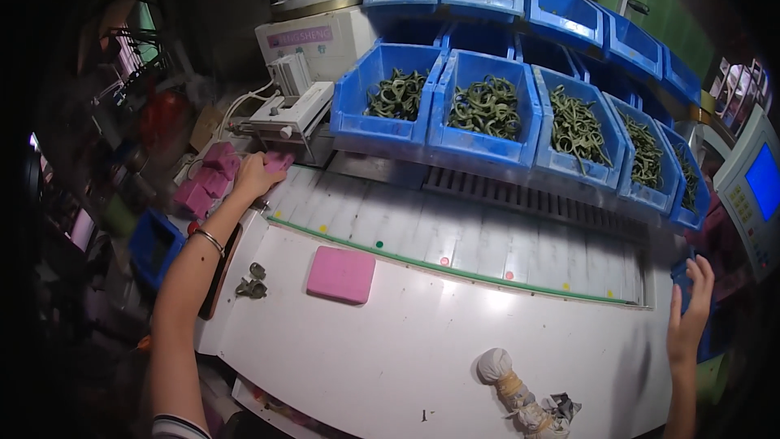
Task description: Assemble small plastic toy parts using a mold and small components.
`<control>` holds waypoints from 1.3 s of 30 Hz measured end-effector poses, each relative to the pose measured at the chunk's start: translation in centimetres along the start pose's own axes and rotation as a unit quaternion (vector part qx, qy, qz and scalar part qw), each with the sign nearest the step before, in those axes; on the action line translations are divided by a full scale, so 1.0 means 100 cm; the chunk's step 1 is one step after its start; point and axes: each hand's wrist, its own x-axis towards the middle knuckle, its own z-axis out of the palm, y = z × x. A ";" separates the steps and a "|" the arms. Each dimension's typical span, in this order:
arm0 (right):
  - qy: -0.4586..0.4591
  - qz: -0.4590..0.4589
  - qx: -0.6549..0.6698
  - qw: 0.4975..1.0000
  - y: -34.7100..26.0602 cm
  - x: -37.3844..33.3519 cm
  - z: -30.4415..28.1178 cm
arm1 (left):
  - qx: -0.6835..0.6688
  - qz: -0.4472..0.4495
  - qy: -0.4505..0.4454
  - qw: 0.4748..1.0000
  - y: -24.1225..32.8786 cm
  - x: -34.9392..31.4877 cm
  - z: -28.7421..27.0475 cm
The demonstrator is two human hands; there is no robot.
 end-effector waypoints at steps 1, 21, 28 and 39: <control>-0.022 -0.016 -0.002 1.000 -0.015 -0.002 0.003 | -0.004 0.011 -0.013 1.000 -0.008 0.003 -0.002; -0.165 -0.166 0.156 0.960 -0.173 -0.057 -0.004 | 0.059 0.116 -0.283 0.950 0.154 -0.156 -0.054; -0.229 -0.080 0.336 0.910 -0.237 -0.084 0.018 | -0.237 0.277 -0.261 0.894 0.172 -0.211 -0.070; -0.422 0.180 0.579 0.674 -0.270 -0.098 0.047 | -0.386 0.252 -0.248 0.852 0.181 -0.300 -0.088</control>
